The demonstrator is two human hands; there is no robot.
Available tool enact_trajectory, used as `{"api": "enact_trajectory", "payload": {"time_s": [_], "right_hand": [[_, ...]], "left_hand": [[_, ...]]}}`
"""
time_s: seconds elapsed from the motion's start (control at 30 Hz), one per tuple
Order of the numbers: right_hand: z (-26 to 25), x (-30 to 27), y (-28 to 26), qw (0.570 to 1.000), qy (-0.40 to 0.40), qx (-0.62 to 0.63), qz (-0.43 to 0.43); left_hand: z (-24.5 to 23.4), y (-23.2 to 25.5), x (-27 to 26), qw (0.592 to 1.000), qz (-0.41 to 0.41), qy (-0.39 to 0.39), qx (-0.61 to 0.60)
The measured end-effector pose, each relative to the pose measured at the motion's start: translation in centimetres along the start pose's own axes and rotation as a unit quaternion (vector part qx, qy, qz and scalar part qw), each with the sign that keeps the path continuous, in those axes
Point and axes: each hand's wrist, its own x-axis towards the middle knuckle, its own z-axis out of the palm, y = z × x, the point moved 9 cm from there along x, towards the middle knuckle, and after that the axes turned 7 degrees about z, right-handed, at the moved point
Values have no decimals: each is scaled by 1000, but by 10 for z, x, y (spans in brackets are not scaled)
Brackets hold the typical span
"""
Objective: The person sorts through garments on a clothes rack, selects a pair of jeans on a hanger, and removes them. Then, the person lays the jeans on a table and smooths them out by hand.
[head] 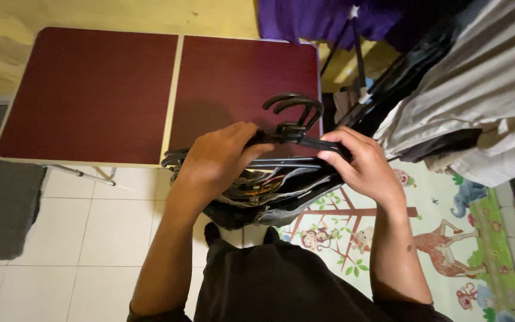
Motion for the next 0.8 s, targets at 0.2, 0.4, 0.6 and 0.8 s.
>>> {"api": "enact_trajectory", "payload": {"time_s": [0.2, 0.4, 0.6, 0.8], "right_hand": [[42, 33, -38, 1000, -3, -12, 22], [87, 67, -77, 1000, -1, -6, 1], [118, 102, -96, 1000, 8, 4, 15], [125, 148, -95, 999, 28, -16, -6]], "left_hand": [[-40, -52, -20, 999, -37, -24, -27], [-76, -109, -38, 996, -48, -62, -40], [-119, -140, -39, 997, 42, 4, -63], [-121, -183, -14, 997, 67, 8, -21]]}}
